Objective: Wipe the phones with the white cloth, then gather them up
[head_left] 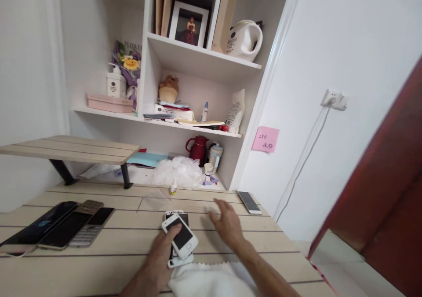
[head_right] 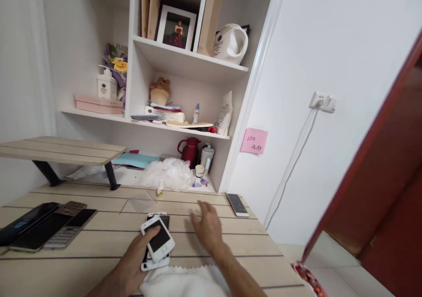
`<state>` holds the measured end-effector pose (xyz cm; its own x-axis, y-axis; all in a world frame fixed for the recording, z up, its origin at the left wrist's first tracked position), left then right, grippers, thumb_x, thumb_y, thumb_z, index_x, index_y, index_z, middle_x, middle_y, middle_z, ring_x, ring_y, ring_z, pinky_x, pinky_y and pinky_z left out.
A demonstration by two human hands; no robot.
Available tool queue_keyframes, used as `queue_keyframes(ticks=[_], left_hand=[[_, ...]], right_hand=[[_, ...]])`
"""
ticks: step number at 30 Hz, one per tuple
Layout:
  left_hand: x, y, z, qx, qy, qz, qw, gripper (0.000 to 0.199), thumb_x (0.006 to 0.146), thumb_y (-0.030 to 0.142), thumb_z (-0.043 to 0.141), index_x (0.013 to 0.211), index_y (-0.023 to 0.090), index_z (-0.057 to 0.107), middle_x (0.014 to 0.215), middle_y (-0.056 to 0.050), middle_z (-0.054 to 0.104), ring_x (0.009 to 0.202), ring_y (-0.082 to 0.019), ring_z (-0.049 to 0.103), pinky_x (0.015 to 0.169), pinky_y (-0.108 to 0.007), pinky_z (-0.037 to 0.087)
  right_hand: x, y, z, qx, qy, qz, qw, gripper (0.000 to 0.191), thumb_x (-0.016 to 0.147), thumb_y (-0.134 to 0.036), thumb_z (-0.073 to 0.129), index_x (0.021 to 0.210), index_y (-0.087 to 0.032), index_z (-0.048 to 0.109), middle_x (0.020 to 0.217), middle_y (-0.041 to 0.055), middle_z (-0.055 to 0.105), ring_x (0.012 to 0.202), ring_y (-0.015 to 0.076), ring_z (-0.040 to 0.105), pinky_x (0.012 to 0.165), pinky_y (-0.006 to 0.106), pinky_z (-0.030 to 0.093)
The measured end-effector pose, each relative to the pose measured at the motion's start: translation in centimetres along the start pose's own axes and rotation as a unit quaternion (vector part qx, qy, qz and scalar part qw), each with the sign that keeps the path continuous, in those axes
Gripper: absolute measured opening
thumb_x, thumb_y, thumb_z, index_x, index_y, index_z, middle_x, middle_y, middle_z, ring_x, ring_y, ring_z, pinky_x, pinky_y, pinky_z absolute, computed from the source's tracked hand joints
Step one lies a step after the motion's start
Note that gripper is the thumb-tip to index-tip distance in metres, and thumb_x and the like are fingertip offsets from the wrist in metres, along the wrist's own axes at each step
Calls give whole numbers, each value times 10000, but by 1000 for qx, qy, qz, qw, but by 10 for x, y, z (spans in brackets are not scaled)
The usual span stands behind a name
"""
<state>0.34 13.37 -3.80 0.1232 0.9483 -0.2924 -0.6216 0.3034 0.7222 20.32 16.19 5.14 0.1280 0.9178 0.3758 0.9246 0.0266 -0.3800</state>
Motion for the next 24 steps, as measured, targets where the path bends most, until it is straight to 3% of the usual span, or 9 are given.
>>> queue_keyframes(ticks=[2, 5, 9, 13, 19, 24], left_hand=[[4, -4, -2, 8, 1, -5, 1000, 313, 708, 380, 763, 880, 183, 591, 574, 6, 646, 464, -177, 609, 443, -268, 471], [7, -6, -2, 11, 0, -6, 1000, 334, 704, 376, 766, 920, 189, 593, 590, 10, 646, 449, -165, 592, 430, -262, 460], [10, -8, -1, 11, -1, -9, 1000, 334, 693, 338, 774, 937, 182, 608, 612, -1, 648, 486, -177, 613, 439, -266, 466], [10, -9, -1, 22, -2, -17, 1000, 344, 675, 351, 783, 918, 170, 620, 606, -14, 637, 506, -205, 622, 425, -282, 459], [10, -9, 1, 11, -14, -25, 1000, 320, 669, 364, 793, 860, 184, 610, 597, -6, 628, 502, -197, 622, 446, -276, 460], [9, -9, 3, 5, -27, -29, 999, 337, 694, 373, 777, 931, 194, 618, 647, -20, 668, 533, -195, 644, 471, -270, 471]], right_hand=[[23, 53, -8, -41, 22, 63, 997, 524, 873, -296, 521, 1368, -122, 501, 1387, 166, 507, 1306, 306, 436, 1053, 391, 354], [39, 124, -18, -92, 39, 150, 984, 547, 868, -292, 500, 1372, -83, 463, 1363, 215, 498, 1295, 344, 435, 1050, 432, 338], [44, 178, -15, -120, 24, 208, 971, 533, 876, -380, 485, 1323, -89, 486, 1241, 222, 578, 1176, 361, 538, 949, 443, 416], [51, 190, -5, -121, 2, 214, 969, 458, 888, -396, 481, 1248, -120, 540, 1147, 197, 639, 1102, 373, 586, 906, 488, 428], [51, 180, 6, -62, -25, 211, 975, 275, 947, -328, 468, 1008, -141, 660, 1044, 189, 673, 1103, 354, 595, 926, 509, 415], [41, 165, 3, 89, -30, 238, 967, 286, 961, -334, 566, 1194, -169, 586, 1212, 103, 597, 1043, 238, 610, 885, 444, 511]])
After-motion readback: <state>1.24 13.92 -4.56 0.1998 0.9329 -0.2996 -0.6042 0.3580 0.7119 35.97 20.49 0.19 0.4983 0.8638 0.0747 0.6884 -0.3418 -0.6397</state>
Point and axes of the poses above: each hand's wrist, its own x-axis towards the middle knuckle, its own z-axis out of the palm, y = z × x, the point moved 9 cm from there along x, towards the middle knuckle
